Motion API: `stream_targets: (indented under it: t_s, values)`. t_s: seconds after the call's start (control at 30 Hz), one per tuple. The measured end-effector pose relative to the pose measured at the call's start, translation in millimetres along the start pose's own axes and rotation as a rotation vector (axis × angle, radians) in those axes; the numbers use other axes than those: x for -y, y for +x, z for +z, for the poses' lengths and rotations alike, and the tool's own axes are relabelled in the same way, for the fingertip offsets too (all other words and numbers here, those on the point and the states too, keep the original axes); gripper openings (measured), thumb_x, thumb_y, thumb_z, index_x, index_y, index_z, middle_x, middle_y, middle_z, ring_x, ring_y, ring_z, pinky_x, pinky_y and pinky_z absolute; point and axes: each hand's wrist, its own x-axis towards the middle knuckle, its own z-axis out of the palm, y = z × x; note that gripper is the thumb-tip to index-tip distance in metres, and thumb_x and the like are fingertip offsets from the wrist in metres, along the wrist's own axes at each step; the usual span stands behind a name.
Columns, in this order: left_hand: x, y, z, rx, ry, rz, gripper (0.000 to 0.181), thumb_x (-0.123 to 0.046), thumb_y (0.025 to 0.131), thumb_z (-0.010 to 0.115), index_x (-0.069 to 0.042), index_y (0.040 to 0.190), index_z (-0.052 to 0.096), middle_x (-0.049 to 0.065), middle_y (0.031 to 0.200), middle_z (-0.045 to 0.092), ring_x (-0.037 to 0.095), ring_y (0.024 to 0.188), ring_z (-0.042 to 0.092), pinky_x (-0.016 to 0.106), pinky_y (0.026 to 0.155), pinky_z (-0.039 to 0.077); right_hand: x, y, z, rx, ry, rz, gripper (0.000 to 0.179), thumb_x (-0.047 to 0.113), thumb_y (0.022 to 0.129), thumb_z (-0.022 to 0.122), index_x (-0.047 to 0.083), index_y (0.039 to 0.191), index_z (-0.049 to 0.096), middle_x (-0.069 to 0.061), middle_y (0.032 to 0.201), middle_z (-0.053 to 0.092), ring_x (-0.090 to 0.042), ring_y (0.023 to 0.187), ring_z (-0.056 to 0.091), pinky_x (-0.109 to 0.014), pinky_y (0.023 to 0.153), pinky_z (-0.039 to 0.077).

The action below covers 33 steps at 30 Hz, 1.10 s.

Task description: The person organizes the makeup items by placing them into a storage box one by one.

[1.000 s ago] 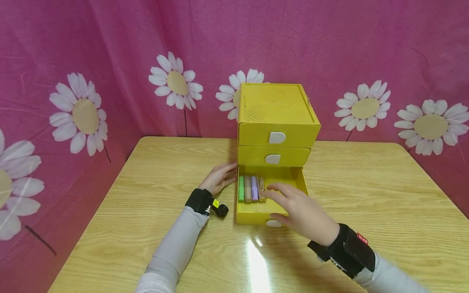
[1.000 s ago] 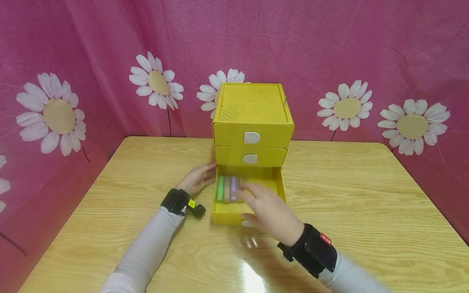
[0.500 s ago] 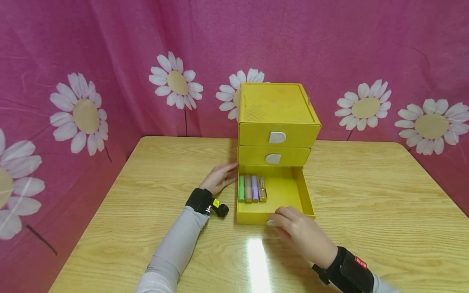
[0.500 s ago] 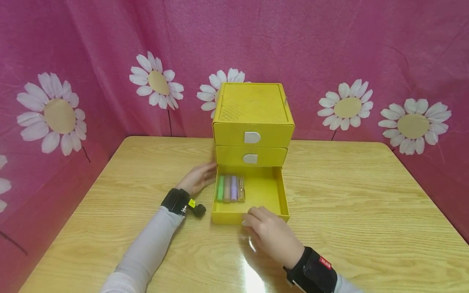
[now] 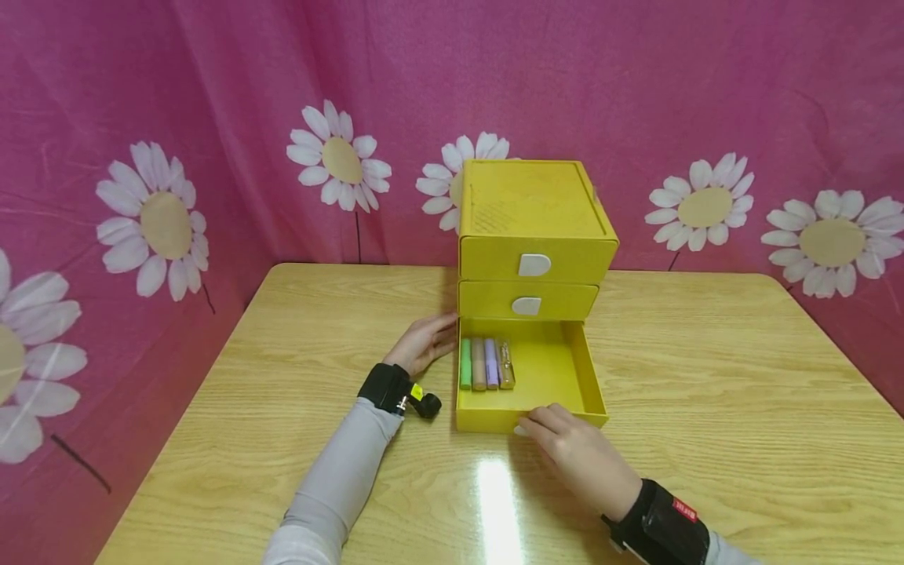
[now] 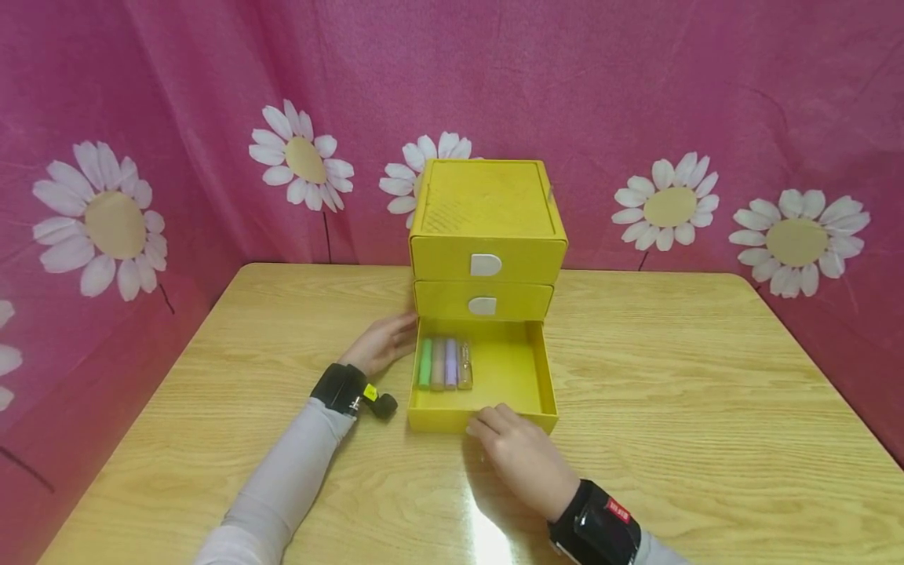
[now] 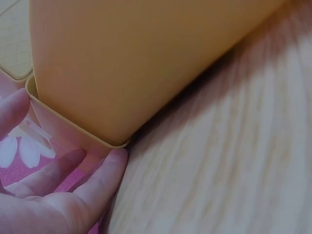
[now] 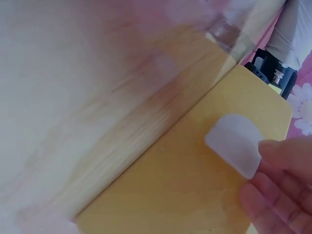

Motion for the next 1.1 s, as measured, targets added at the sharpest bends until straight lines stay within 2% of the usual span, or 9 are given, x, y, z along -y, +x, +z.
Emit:
stream_targets:
  t_s: [0.2, 0.5, 0.8, 0.97, 1.1]
  values:
    - [-0.2, 0.6, -0.2, -0.002, 0.009, 0.001, 0.042, -0.011, 0.097, 0.043, 0.006, 0.135, 0.037, 0.016, 0.14, 0.034, 0.025, 0.124, 0.037, 0.039, 0.105, 0.034, 0, 0.7, 1, 0.021, 0.005, 0.008, 0.036, -0.01, 0.064, 0.074, 0.0, 0.098, 0.068, -0.006, 0.095, 0.061, -0.015, 0.083, 0.055, -0.023, 0.07, 0.053]
    - [0.1, 0.0, 1.2, -0.008, 0.012, -0.003, 0.042, -0.011, 0.097, 0.044, 0.007, 0.135, 0.037, 0.016, 0.138, 0.036, 0.025, 0.123, 0.038, 0.039, 0.105, 0.034, -2, 5.8, 1, 0.028, 0.022, 0.019, 0.031, -0.012, 0.063, 0.075, 0.002, 0.089, 0.068, -0.001, 0.086, 0.057, -0.01, 0.074, 0.049, -0.016, 0.062, 0.05]
    - [0.0, 0.2, 0.3, 0.005, 0.008, 0.0, 0.043, -0.011, 0.097, 0.044, 0.006, 0.135, 0.036, 0.016, 0.143, 0.031, 0.028, 0.13, 0.032, 0.04, 0.106, 0.033, -11, 12.0, 2, 0.052, 0.039, 0.057, 0.035, -0.021, 0.061, 0.068, 0.002, 0.088, 0.068, -0.001, 0.083, 0.057, -0.012, 0.073, 0.048, -0.018, 0.062, 0.05]
    - [-0.3, 0.3, 0.0, 0.001, 0.01, 0.002, 0.043, -0.011, 0.096, 0.045, 0.006, 0.135, 0.038, 0.015, 0.144, 0.031, 0.028, 0.13, 0.032, 0.04, 0.105, 0.033, -16, 16.2, 3, 0.064, 0.028, 0.074, 0.032, -0.019, 0.064, 0.069, 0.002, 0.088, 0.069, -0.002, 0.083, 0.057, -0.012, 0.075, 0.05, -0.019, 0.063, 0.051]
    - [-0.4, -0.2, -0.1, 0.002, 0.016, 0.003, 0.043, -0.011, 0.096, 0.045, 0.006, 0.135, 0.037, 0.015, 0.145, 0.029, 0.028, 0.131, 0.031, 0.04, 0.105, 0.033, -20, 21.1, 3, 0.072, 0.03, 0.092, 0.024, -0.012, 0.069, 0.071, 0.003, 0.088, 0.069, -0.001, 0.083, 0.056, -0.012, 0.076, 0.05, -0.019, 0.064, 0.052]
